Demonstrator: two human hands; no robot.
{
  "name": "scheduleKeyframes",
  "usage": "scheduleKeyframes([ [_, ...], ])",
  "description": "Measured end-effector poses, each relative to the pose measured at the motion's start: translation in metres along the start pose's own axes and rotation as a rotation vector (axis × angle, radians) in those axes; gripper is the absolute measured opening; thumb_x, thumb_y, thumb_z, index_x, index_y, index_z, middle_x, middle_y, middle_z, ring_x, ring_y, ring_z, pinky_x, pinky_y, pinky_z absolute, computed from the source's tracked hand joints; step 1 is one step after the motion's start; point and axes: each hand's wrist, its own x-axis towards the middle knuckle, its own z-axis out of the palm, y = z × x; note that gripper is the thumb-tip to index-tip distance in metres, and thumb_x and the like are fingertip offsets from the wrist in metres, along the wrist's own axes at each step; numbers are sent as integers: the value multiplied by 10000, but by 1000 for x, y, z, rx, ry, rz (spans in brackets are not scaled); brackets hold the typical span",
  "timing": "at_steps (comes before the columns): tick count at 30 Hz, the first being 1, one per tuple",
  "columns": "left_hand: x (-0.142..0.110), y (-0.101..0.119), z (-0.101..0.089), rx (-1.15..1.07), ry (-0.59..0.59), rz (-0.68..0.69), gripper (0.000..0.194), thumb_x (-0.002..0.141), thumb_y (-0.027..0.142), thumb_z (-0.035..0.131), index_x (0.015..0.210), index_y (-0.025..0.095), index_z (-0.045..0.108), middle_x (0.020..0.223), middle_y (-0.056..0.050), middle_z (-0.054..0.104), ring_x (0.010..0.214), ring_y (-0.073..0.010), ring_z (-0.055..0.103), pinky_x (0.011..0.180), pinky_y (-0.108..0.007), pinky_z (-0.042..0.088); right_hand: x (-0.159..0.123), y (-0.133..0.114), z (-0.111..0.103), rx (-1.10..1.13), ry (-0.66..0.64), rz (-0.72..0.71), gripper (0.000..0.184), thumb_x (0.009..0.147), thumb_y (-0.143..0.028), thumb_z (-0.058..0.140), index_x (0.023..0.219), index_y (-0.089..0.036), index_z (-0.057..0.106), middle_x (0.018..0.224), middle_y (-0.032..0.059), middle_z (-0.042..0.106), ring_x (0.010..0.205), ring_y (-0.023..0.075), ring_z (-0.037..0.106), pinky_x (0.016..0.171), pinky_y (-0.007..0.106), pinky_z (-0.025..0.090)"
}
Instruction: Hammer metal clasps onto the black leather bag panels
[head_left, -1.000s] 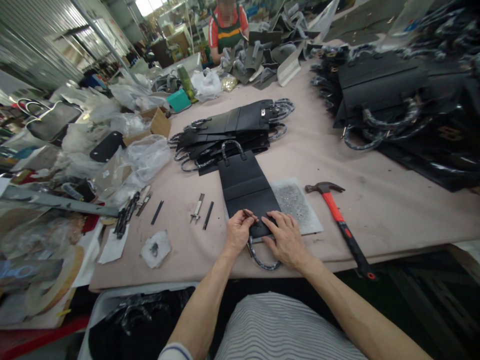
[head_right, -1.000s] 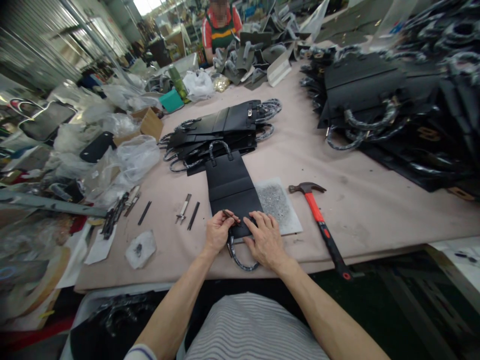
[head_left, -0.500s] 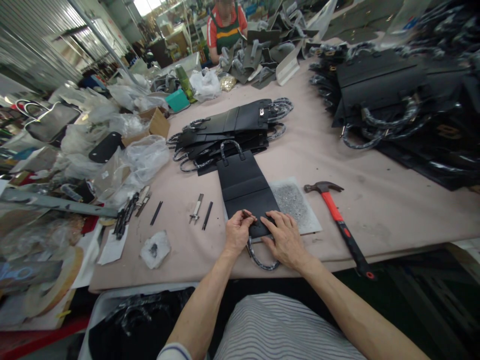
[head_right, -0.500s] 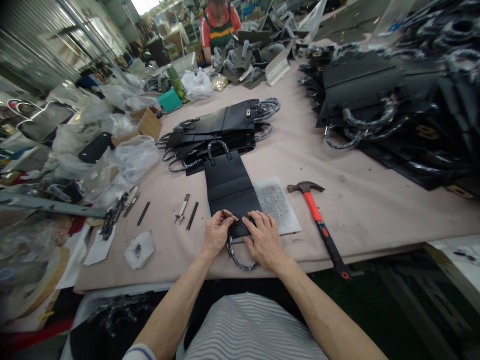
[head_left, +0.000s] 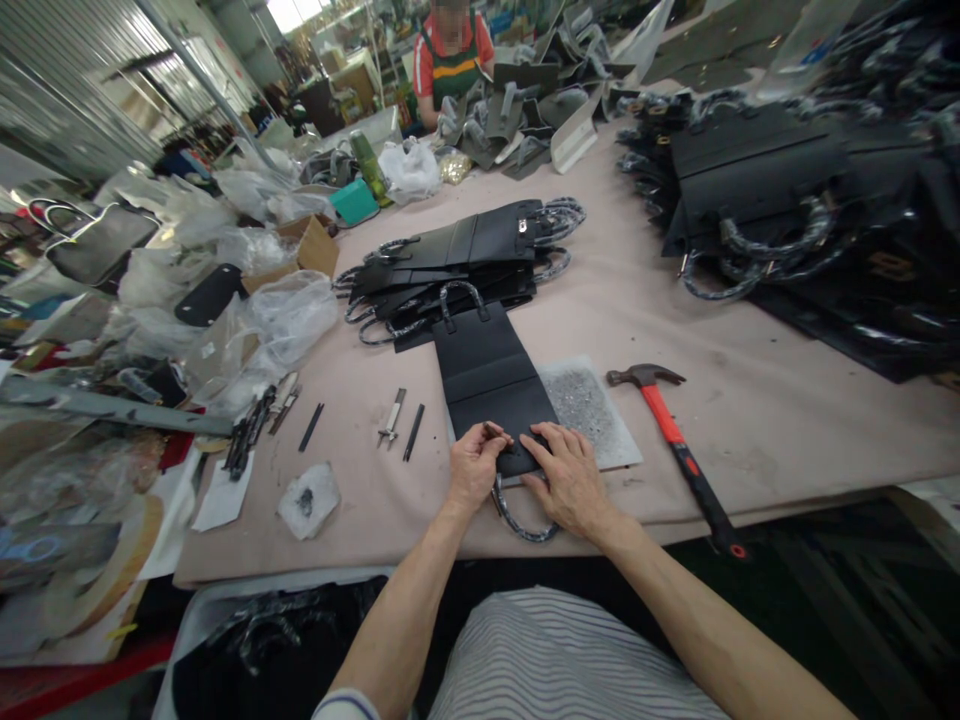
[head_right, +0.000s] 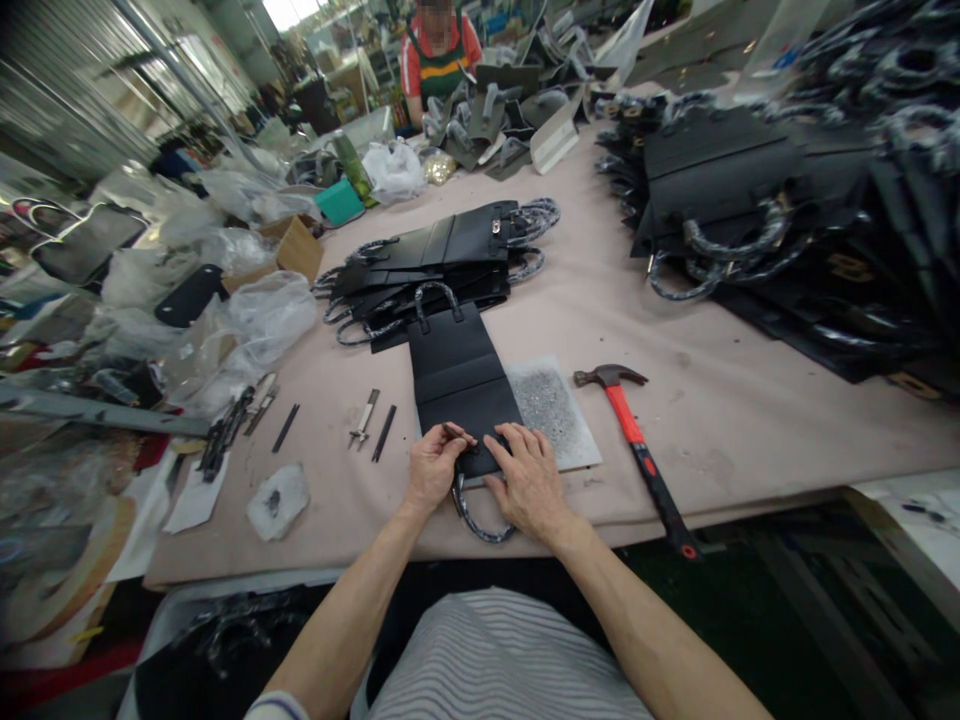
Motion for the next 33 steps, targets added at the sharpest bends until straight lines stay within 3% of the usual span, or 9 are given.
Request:
scheduleKeyframes([
  [5,0,-2,0,80,-17,29,55,859,206,630,898,181,661,824,-23,741,783,-158,714,800,-276,565,-1,1,3,6,0,3,500,896,-294,631,1383,-189,593,1460,148,520,1381,335,404,1176,530,252],
  [10,-4,1,0,257,-33,181,86,880,173,599,869,193,682,825,-14,742,779,-152,698,793,-263,548,-1,2,2,70,10,-17,492,893,-302,627,1370,-183,590,1442,158,529,1368,346,423,1159,556,283],
  [14,-7,2,2,342,-46,264,108,881,156,589,856,196,687,820,-15,740,767,-150,695,778,-250,546,-1,22,-14,249,161,-35,469,942,-368,578,1369,-174,554,1381,157,558,1303,297,498,1097,478,410],
  [18,-6,0,3,372,-60,307,117,883,138,587,850,196,683,804,-13,734,752,-148,695,756,-241,544,-12,67,-46,39,319,226,413,953,-362,526,1296,-139,585,1268,186,602,1222,318,539,1070,481,427],
  [23,-6,-5,3,398,-78,345,131,893,123,581,870,193,689,836,-23,740,772,-154,701,765,-247,549,-35,124,-73,-265,-27,638,455,924,-418,514,1226,-90,604,1123,230,609,992,339,583,835,457,470],
  [25,-7,-8,3,411,-84,364,132,892,116,584,876,192,691,842,-27,742,783,-159,704,771,-252,550,-36,133,-79,-124,-96,762,359,890,-385,557,1127,-123,617,995,163,616,856,271,580,746,389,465],
  [28,-9,-10,3,416,-92,389,142,885,99,584,868,191,691,838,-29,740,779,-159,700,769,-253,547,-26,129,-91,524,-158,1005,170,790,-272,626,923,-178,579,761,37,541,653,172,505,602,297,442],
  [30,-9,-11,3,403,-84,387,153,879,86,580,856,191,688,819,-24,733,761,-155,694,751,-246,544,-17,114,-101,931,-217,1073,142,745,-235,634,823,-198,521,686,-8,478,564,129,447,523,255,414],
  [33,-9,-11,3,384,-76,367,155,875,82,578,839,189,684,803,-21,726,745,-151,685,739,-243,537,-5,79,-113,1082,-216,1060,169,768,-263,602,778,-221,439,648,-47,414,469,83,350,431,207,319],
])
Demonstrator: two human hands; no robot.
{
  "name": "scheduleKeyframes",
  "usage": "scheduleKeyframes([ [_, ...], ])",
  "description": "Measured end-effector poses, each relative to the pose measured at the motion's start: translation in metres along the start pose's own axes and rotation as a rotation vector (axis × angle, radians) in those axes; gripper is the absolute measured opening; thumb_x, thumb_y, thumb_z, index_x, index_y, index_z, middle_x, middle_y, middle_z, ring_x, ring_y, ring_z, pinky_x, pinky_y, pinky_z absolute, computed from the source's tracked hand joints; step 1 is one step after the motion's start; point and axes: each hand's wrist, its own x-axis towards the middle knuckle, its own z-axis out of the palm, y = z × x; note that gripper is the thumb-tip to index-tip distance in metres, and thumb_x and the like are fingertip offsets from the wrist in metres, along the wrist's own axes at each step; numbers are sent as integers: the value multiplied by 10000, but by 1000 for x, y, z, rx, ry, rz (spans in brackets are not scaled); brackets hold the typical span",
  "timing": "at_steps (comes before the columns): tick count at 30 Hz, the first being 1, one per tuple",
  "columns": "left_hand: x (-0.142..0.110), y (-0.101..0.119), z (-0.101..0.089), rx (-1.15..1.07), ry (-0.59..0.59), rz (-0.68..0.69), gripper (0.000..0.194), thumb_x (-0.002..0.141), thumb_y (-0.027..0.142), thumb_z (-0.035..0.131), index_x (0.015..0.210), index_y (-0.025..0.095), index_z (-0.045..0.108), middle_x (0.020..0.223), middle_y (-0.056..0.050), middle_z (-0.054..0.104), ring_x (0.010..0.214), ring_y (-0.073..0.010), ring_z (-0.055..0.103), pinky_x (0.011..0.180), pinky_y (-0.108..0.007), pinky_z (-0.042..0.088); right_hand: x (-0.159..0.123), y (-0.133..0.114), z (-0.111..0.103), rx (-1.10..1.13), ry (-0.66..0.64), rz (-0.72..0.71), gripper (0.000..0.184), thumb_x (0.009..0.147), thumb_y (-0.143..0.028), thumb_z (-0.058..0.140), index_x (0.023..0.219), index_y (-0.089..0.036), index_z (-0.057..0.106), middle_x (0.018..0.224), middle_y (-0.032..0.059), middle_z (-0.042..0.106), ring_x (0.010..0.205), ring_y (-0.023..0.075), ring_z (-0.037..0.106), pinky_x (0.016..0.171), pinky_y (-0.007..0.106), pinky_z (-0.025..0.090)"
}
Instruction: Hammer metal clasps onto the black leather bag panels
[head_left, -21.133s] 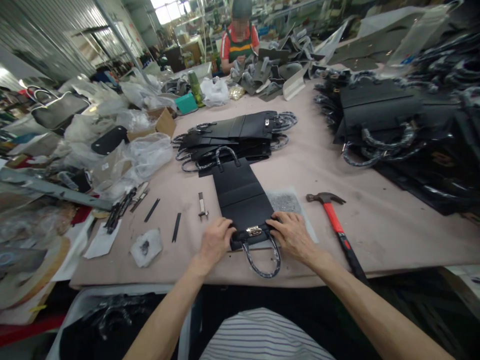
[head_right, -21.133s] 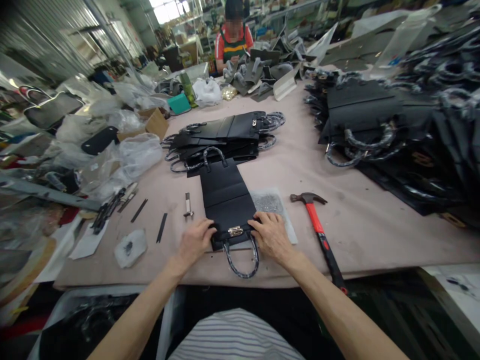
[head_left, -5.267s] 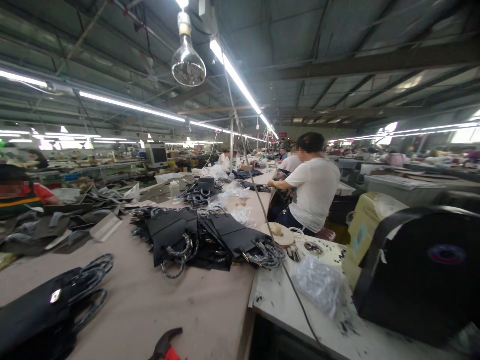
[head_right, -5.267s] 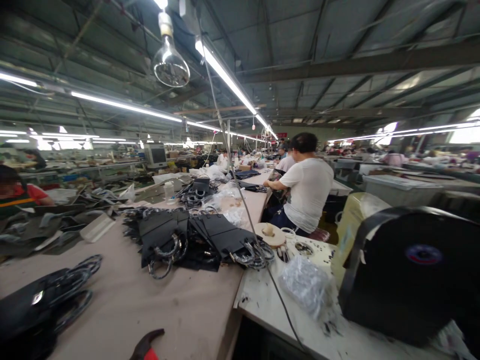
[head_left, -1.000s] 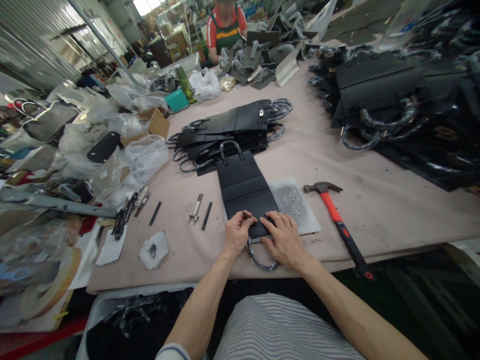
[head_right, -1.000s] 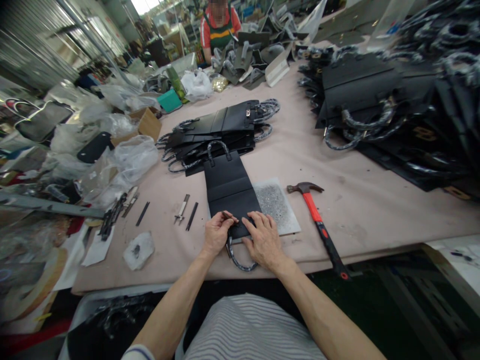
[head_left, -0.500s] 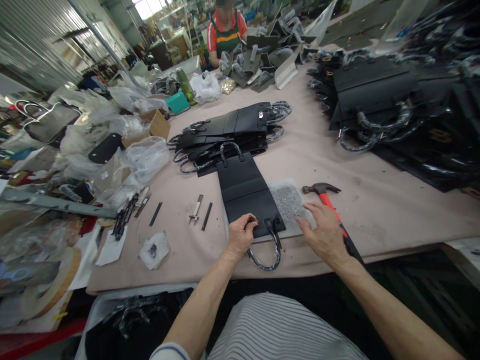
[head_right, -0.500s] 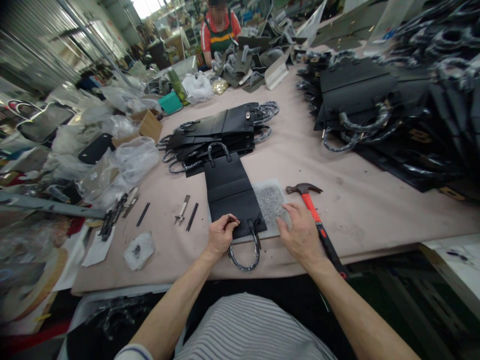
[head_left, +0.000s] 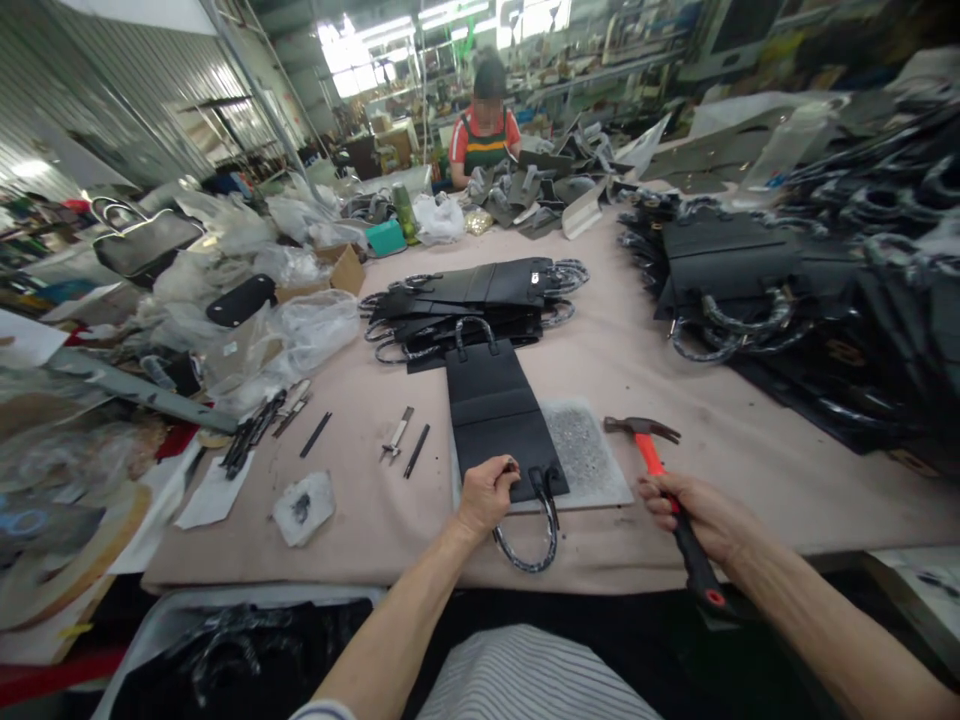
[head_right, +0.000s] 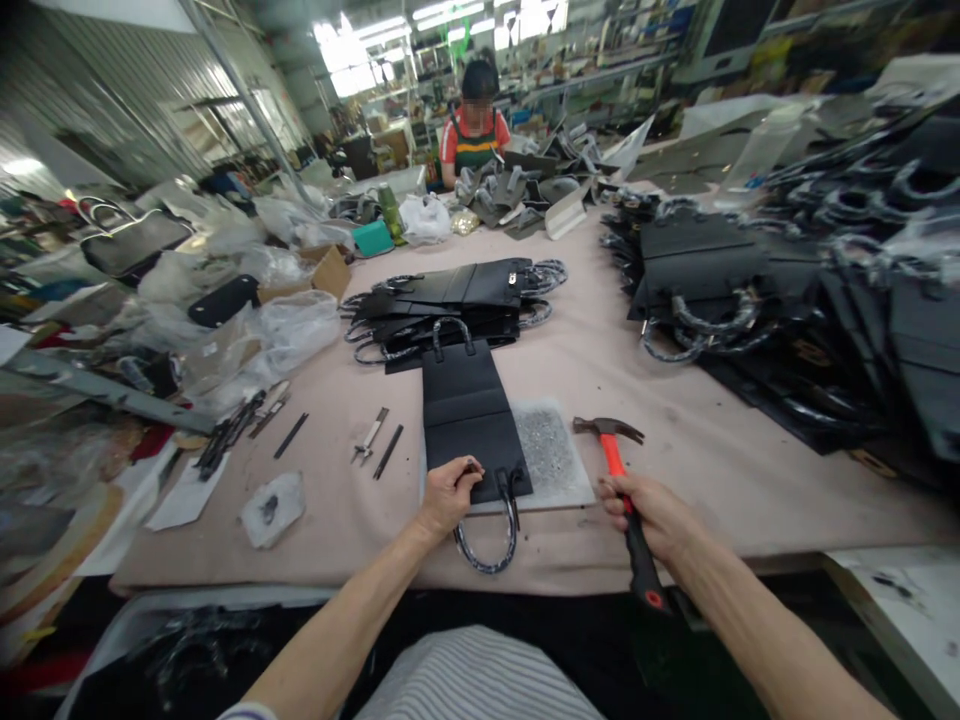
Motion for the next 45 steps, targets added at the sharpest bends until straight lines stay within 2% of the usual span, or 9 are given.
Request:
scheduleKeyframes([
  [3,0,1,0,-5,-10,-12,150,876,87,577,844,185,686,826,-27,733,770,-153,689,761,-248,530,-31,-15,28,-147,87,-222,246,906,-463,512,827,-238,455,600,-65,392,430,95,320,400,214,250],
  [8,-1,1,0,3,-9,-20,151,878,92,569,862,182,689,843,-31,739,777,-152,689,779,-251,532,-68,-31,61,-847,226,-893,358,980,-522,407,766,-241,463,545,-25,475,452,132,408,488,275,256],
  [12,-2,-2,1,10,-1,-13,124,887,125,581,850,178,687,814,-30,732,740,-153,686,745,-254,534,-72,-40,65,-1238,131,-867,291,992,-421,393,774,-244,470,535,-14,517,398,138,399,482,297,158],
  [19,-2,-3,0,16,-24,14,144,889,106,576,859,182,694,842,-38,739,774,-155,691,789,-257,547,-93,-56,69,-836,445,-1169,355,1035,-505,332,814,-262,466,532,-26,478,428,148,443,488,283,299],
  [24,-3,-7,2,27,-9,0,129,872,103,597,842,179,695,752,-20,709,688,-153,664,698,-244,533,-82,-35,72,-1165,111,-942,389,1020,-502,363,735,-253,454,491,-20,504,363,132,374,459,297,171],
  [29,-2,-6,-1,14,-38,43,147,888,89,580,860,176,695,809,-31,725,746,-153,681,763,-253,536,-80,-35,69,-991,297,-955,395,1042,-501,275,787,-255,449,521,-9,511,426,155,460,489,288,275],
  [34,-2,-5,-1,34,-33,25,137,877,96,588,839,186,683,768,-20,706,698,-152,662,699,-243,523,-65,-23,51,-1252,96,-790,368,1020,-514,373,805,-246,504,553,-3,567,437,163,485,495,304,193],
  [41,-2,0,-4,19,-51,20,152,883,93,564,858,195,674,824,-28,716,762,-158,674,744,-250,513,2,5,-10,-887,237,-432,430,985,-517,301,709,-245,490,579,25,586,496,186,550,492,293,367],
  [45,0,5,-7,34,-58,18,124,898,122,571,871,193,669,806,-31,700,760,-162,659,739,-255,504,37,28,-40,-1020,413,-281,438,989,-502,312,803,-216,585,715,109,667,559,244,607,530,367,462],
])
